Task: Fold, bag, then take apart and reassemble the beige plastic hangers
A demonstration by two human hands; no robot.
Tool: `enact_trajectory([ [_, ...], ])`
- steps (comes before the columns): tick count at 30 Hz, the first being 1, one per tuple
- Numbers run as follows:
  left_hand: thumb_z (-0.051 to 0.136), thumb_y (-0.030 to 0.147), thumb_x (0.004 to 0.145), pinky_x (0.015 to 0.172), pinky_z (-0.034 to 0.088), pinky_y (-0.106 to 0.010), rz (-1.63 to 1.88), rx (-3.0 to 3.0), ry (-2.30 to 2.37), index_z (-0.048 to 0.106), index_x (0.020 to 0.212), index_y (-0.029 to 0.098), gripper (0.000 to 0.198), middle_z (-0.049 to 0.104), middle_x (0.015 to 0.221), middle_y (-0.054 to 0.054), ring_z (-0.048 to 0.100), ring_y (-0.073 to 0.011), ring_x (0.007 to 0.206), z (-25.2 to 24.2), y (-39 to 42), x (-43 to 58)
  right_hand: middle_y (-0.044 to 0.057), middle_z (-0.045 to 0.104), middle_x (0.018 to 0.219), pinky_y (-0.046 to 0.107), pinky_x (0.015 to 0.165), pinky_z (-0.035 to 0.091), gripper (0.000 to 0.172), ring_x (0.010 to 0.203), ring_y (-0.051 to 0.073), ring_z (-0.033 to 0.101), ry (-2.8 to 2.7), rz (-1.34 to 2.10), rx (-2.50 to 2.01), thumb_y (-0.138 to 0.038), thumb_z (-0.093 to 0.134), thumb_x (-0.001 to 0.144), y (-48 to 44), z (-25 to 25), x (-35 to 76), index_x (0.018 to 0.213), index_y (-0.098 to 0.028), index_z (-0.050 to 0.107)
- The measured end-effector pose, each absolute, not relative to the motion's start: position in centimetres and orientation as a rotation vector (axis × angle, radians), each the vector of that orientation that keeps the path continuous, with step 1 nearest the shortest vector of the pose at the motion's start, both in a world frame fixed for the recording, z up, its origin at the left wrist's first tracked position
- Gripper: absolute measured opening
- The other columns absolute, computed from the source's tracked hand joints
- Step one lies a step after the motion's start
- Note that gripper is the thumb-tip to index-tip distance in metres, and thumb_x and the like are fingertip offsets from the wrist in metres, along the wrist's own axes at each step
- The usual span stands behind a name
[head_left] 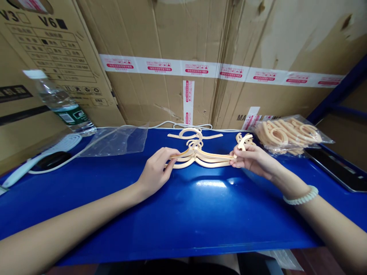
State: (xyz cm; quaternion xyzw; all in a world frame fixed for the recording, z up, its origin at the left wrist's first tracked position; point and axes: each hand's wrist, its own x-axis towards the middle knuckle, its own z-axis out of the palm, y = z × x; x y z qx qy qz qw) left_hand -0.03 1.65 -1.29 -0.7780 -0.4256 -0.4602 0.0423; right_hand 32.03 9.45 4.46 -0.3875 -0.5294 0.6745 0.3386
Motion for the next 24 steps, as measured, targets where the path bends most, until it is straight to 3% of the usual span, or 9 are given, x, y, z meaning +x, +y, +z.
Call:
enact_trajectory([
  [4,0.05,0.013,0.099,0.083,0.054,-0.031,-1.411,-2.373,-1.295,0.057,0.108,0.02,0.013,0.068,0.1,-0.007,0.067,-0.0192,0.093,-1.3,1.6,0.0,0.006,0.073,0.077,0.025,0.066,0.06,0.029,0.069,0.016,0.071,-1.454,1.725,-1.005,-0.033,0.09,0.068,9.4,4.4,32.2,0.077,-0.016,0.069],
  [14,0.048,0.009,0.099,0.085,0.052,-0.032,-1.371,-2.46,-1.219,0.059,0.111,0.018,0.018,0.069,0.103,-0.008,0.065,-0.02,0.096,-1.1,1.5,0.1,0.005,0.073,0.072,0.027,0.065,0.056,0.042,0.066,0.016,0.069,-1.439,1.526,-1.017,-0.04,0.095,0.057,9.3,3.3,31.5,0.072,-0.017,0.063],
  [24,0.045,0.013,0.1,0.085,0.054,-0.033,-1.391,-2.497,-1.308,0.059,0.114,0.019,0.021,0.07,0.105,-0.009,0.066,-0.0209,0.098,-1.4,1.5,0.0,0.002,0.069,0.064,0.031,0.063,0.053,0.039,0.06,0.016,0.064,-1.52,1.27,-1.028,-0.044,0.091,0.062,8.8,2.8,31.0,0.071,-0.02,0.062],
])
